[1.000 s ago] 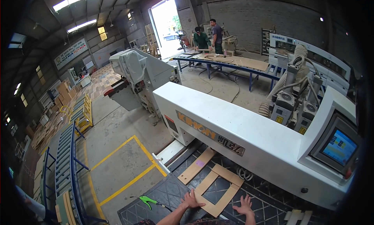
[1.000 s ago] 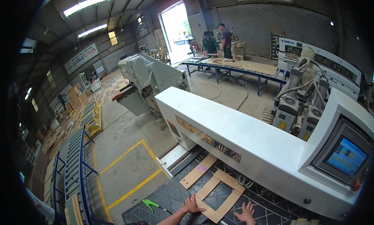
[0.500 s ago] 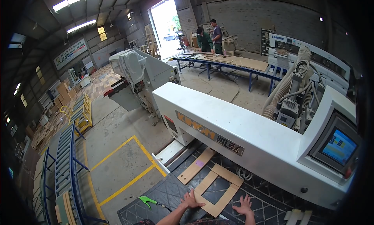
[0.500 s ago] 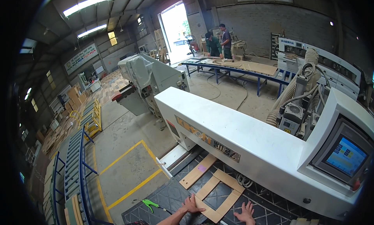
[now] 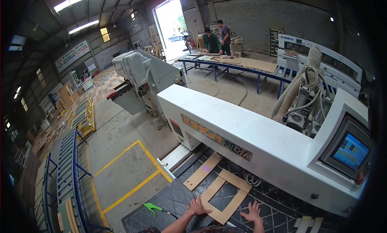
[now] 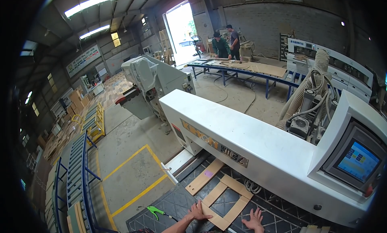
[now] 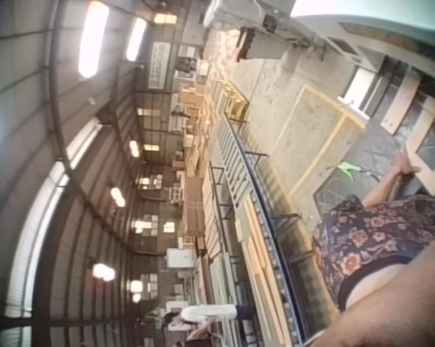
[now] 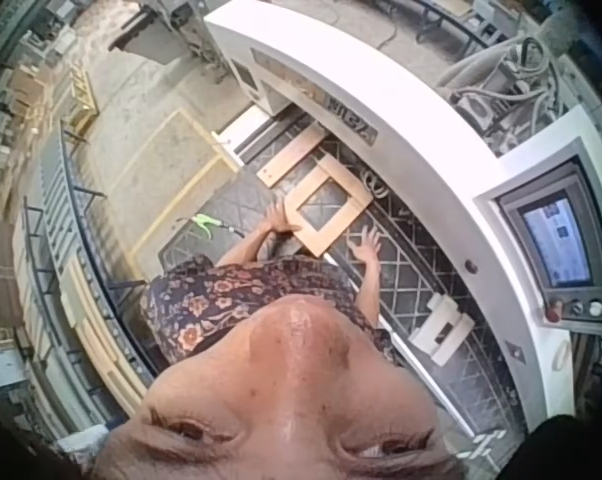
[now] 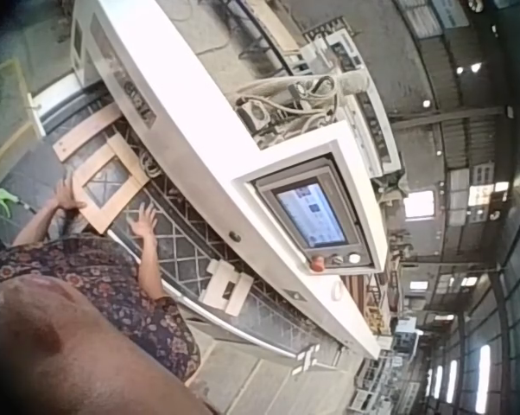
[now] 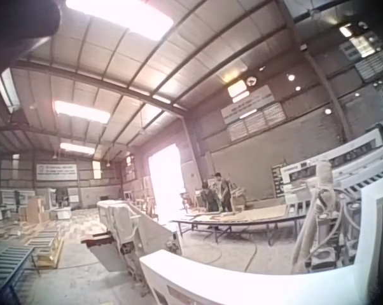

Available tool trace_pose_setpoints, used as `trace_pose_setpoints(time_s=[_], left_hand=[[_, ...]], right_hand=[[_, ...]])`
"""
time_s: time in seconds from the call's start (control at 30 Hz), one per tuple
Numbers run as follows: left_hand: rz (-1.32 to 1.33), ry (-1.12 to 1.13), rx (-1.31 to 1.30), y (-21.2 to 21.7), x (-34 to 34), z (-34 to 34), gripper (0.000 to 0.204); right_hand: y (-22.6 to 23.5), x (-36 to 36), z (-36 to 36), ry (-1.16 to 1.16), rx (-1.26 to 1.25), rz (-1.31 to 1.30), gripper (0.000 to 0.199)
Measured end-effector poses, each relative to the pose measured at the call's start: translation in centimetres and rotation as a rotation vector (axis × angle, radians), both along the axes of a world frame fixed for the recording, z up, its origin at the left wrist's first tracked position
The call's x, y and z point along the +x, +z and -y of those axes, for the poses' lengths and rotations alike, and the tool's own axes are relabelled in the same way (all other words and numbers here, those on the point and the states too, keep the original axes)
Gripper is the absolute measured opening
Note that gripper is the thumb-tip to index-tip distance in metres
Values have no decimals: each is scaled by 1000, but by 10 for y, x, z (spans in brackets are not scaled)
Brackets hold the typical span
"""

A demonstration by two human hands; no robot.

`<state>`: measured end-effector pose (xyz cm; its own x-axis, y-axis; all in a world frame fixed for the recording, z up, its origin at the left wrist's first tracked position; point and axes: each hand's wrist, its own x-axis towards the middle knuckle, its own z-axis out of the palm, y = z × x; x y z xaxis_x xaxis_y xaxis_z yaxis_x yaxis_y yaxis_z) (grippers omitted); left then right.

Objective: Operating a woodworking machine by feeding in wood panels and organizing them from a conveyor belt system.

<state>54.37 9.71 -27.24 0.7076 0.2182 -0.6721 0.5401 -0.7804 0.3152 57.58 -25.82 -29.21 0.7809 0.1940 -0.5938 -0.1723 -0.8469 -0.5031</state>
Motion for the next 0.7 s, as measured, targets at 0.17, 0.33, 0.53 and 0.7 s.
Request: trace_pose_setpoints(time_s=[0.17,0.33,0.53,0.7], left_hand=[[11,2,-5,1,-4,2,149],[28,-20,36,6,-8,7,149],[23,3,-12,8,-12,9,149],[23,4,-11,15,-12,12,148]], right_hand=[[3,-3,1,2,0,-11,114],[4,-6,6,3,-3,-13,114],[8,-9,10,3,-1,-8,114],[15,-12,12,2,5,1,114]])
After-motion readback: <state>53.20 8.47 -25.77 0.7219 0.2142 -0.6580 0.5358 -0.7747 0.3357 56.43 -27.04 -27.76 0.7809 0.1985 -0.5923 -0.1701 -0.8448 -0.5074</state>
